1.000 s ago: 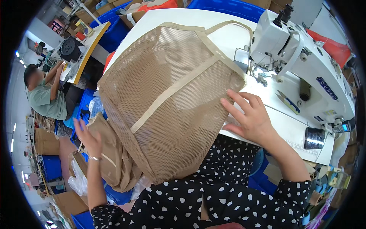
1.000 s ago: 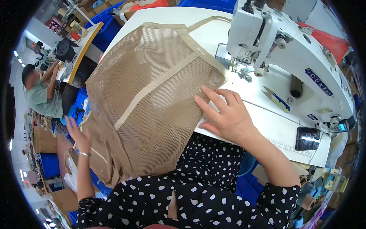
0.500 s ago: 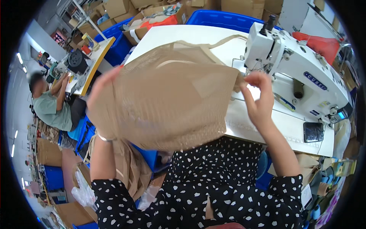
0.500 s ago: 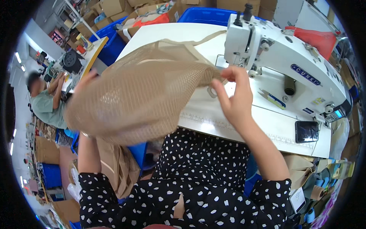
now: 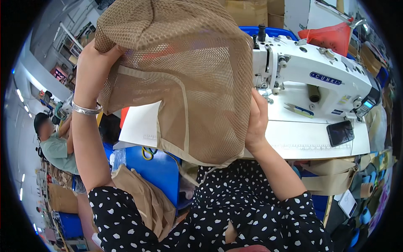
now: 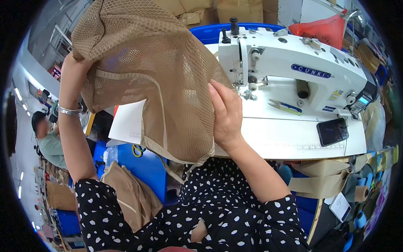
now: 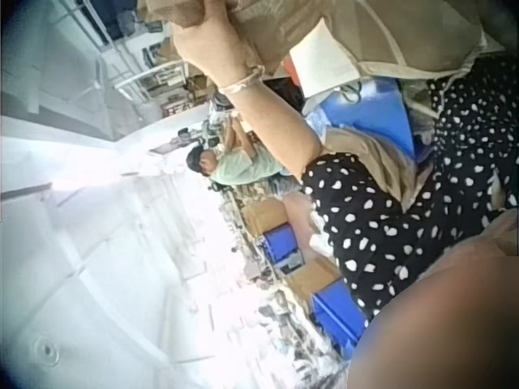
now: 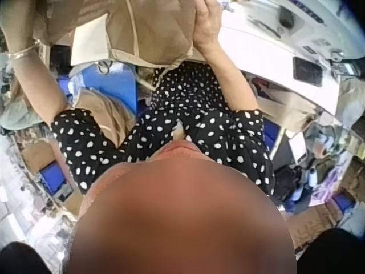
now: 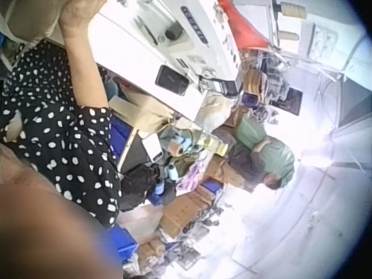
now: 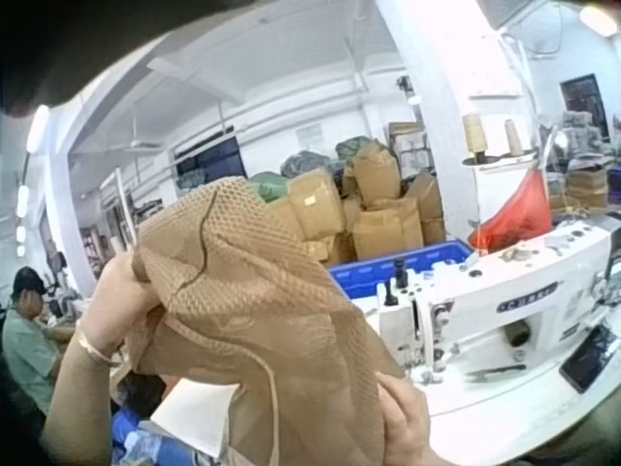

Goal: Sewing fabric straps and edging onto a mesh bag using an industrial sewing machine.

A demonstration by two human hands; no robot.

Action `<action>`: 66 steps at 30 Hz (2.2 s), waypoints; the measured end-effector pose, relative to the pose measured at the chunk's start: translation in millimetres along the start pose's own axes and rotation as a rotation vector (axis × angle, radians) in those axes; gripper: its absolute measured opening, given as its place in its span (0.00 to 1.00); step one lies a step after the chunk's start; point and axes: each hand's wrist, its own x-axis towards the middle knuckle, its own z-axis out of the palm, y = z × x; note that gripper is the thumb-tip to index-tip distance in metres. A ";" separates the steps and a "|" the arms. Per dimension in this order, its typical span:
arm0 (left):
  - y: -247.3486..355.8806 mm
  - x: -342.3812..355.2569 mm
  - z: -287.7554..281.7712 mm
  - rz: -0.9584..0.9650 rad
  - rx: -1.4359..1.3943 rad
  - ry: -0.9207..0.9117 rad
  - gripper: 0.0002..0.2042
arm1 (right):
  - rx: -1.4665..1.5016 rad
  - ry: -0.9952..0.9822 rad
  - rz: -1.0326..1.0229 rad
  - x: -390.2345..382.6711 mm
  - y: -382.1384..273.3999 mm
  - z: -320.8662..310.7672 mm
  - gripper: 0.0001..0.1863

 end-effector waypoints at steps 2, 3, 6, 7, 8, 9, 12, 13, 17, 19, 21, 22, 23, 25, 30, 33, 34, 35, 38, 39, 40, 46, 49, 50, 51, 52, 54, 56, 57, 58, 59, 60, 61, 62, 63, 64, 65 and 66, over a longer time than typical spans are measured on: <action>14.9 -3.2 7.7 -0.079 0.188 0.139 0.24 | 0.121 -0.028 0.033 3.7 -0.6 -8.0 0.23; 25.1 -9.8 11.8 0.199 0.279 0.331 0.27 | 0.111 -0.016 0.047 5.0 -0.5 -14.2 0.23; 63.3 -61.5 29.1 0.613 0.339 0.660 0.29 | 0.055 -0.203 -0.155 2.6 -7.2 -34.1 0.19; 76.4 -78.4 41.2 0.624 0.316 0.650 0.29 | 0.034 -0.194 -0.152 -1.9 -13.4 -40.8 0.19; 87.6 -94.0 52.0 0.903 0.292 0.373 0.26 | 0.135 -0.378 -0.128 -7.7 -19.9 -47.5 0.20; 95.9 -103.0 70.0 1.077 0.280 0.126 0.25 | 0.236 -0.588 -0.102 -14.5 -25.3 -54.7 0.20; 115.5 -126.4 130.2 0.871 0.342 -0.336 0.24 | 0.232 -0.869 -0.131 -37.5 -32.2 -80.5 0.22; 118.2 -133.8 144.7 0.748 0.428 -0.578 0.24 | 0.230 -0.874 -0.120 -43.5 -28.8 -88.8 0.22; 113.8 -152.9 192.1 0.368 0.442 -1.184 0.25 | 0.277 -0.990 -0.055 -57.2 -13.9 -114.9 0.23; 103.1 -158.7 203.1 0.474 0.068 -0.856 0.26 | 0.294 -0.980 -0.011 -58.1 -11.6 -121.4 0.23; 96.9 -165.1 213.9 0.525 0.005 -0.785 0.27 | 0.189 -0.963 -0.012 -57.8 -16.6 -129.9 0.22; 94.9 -168.9 217.9 0.567 -0.044 -0.722 0.28 | 0.082 -0.952 -0.011 -57.4 -18.5 -132.7 0.22; 93.3 -171.9 221.3 0.575 -0.082 -0.647 0.28 | 0.079 -0.969 -0.005 -57.0 -19.1 -134.3 0.22; 92.2 -176.4 225.8 0.507 -0.092 -0.767 0.28 | 0.141 -0.927 0.033 -55.8 -17.5 -135.6 0.21; 91.5 -170.3 230.2 0.554 -0.137 -0.731 0.27 | 0.127 -0.949 -0.105 -49.3 -5.2 -136.5 0.17; 92.1 -161.1 234.1 0.494 -0.210 -0.784 0.24 | 0.122 -0.943 -0.122 -46.3 -2.5 -133.9 0.17; 91.5 -157.0 237.0 0.442 -0.272 -0.819 0.22 | 0.139 -0.926 -0.112 -46.1 -2.1 -132.4 0.17; 90.9 -152.7 241.0 0.437 -0.271 -0.820 0.22 | 0.153 -0.910 -0.097 -46.2 -1.5 -130.9 0.16; 88.9 -137.5 256.9 0.258 -0.448 -0.765 0.16 | 0.197 -0.862 -0.094 -48.2 0.6 -127.6 0.15; 89.9 -131.7 263.9 0.238 -0.423 -0.804 0.16 | 0.199 -0.862 -0.096 -49.1 1.6 -126.9 0.15; 92.7 -126.2 271.5 0.318 -0.382 -0.637 0.15 | 0.201 -0.858 -0.094 -50.3 2.4 -126.5 0.15; 123.8 -107.9 297.1 0.648 0.028 -0.660 0.10 | 0.224 -0.830 -0.090 -57.6 6.2 -124.6 0.16; 135.0 -103.3 307.7 0.697 0.160 -0.754 0.08 | 0.237 -0.830 -0.085 -59.7 8.2 -125.4 0.17; 136.3 -102.4 311.0 0.698 0.170 -0.783 0.08 | 0.236 -0.826 -0.091 -60.0 8.7 -126.0 0.17; 136.5 -101.5 313.9 0.714 0.183 -0.763 0.08 | 0.232 -0.828 -0.091 -60.0 9.4 -126.3 0.17; 136.2 -101.4 316.4 0.732 0.197 -0.743 0.07 | 0.238 -0.831 -0.083 -60.0 9.5 -126.7 0.17; 133.9 -101.4 319.5 0.735 0.197 -0.727 0.07 | 0.240 -0.827 -0.080 -59.9 9.5 -126.9 0.17; 128.5 -103.0 318.0 0.741 0.200 -0.712 0.07 | 0.247 -0.802 -0.059 -60.1 8.8 -126.4 0.17; 124.0 -105.0 314.9 0.659 0.134 -0.674 0.07 | 0.242 -0.799 -0.065 -60.3 8.3 -126.2 0.17; 118.5 -106.7 311.0 0.580 0.060 -0.618 0.07 | 0.238 -0.792 -0.072 -60.5 7.9 -125.7 0.17; 111.8 -108.0 306.3 0.585 0.071 -0.637 0.07 | 0.234 -0.785 -0.077 -60.6 7.4 -125.0 0.18; 104.6 -109.2 301.0 0.516 0.164 -0.590 0.08 | 0.233 -0.781 -0.070 -60.5 7.3 -124.4 0.18; 98.5 -110.2 296.2 0.443 0.256 -0.544 0.08 | 0.242 -0.775 -0.066 -60.2 7.7 -123.9 0.18; 93.4 -109.2 292.8 0.444 0.256 -0.551 0.08 | 0.251 -0.771 -0.059 -59.8 7.6 -123.3 0.18; 89.7 -106.2 290.1 0.316 0.286 -0.527 0.09 | 0.253 -0.771 -0.063 -59.1 7.5 -123.0 0.18; 88.1 -104.4 287.3 0.166 0.322 -0.525 0.09 | 0.255 -0.784 -0.044 -58.3 7.2 -122.9 0.18; 89.0 -103.5 284.4 0.185 0.314 -0.499 0.09 | 0.257 -0.797 -0.027 -57.4 7.0 -122.9 0.18; 91.5 -103.5 281.3 0.187 0.295 -0.440 0.08 | 0.257 -0.799 -0.031 -56.5 6.5 -123.1 0.18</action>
